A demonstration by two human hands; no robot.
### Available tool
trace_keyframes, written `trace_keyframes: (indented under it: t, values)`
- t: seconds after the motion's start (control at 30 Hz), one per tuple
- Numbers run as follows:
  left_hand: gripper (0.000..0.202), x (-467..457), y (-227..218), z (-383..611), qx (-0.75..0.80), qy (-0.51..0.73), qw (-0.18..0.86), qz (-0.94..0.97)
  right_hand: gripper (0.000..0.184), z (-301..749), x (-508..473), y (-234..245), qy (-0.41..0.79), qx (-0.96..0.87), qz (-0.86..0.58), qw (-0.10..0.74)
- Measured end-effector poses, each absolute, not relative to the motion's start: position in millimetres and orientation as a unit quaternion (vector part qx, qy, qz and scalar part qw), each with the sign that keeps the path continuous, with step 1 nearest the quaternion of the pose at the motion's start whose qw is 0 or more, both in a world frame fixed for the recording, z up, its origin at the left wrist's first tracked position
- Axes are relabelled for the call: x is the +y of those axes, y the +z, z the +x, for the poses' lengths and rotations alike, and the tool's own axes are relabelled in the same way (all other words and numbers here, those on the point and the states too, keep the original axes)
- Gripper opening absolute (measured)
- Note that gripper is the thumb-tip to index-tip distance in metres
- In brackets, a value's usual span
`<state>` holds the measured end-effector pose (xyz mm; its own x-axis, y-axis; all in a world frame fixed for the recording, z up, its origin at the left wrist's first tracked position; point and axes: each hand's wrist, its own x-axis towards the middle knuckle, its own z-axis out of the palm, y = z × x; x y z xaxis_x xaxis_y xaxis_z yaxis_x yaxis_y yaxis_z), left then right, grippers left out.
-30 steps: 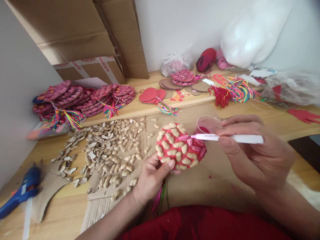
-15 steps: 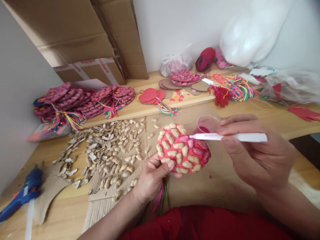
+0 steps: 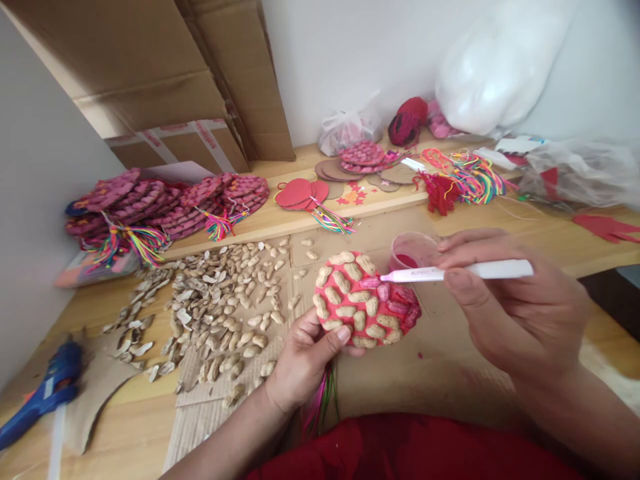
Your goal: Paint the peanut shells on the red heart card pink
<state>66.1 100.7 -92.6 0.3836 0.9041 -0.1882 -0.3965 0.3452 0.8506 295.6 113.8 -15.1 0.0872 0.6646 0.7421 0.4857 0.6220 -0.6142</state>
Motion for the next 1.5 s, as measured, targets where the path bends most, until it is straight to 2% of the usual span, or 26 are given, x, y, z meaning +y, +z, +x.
trace_keyframes:
  t: [0.17,0.6,1.13,1.5]
  values:
    - [0.023,99.5,-95.9,65.1,0.352,0.433,0.739,0.378,0.016,295.8,113.6,-14.1,0.063,-0.652,-0.431,0.62]
    - [0.025,102.4,-90.2,67.0,0.344,0.436,0.747,0.364,0.015,294.1,113.8,-16.4,0.071,-0.652,-0.445,0.61]
    - [0.018,104.0,-82.3,68.6,0.342,0.44,0.763,0.329,0.021,294.9,114.9,-19.2,0.081,-0.675,-0.432,0.593]
    - [0.024,106.1,-79.7,70.2,0.361,0.439,0.755,0.327,0.02,292.6,115.5,-19.8,0.108,-0.667,-0.42,0.606]
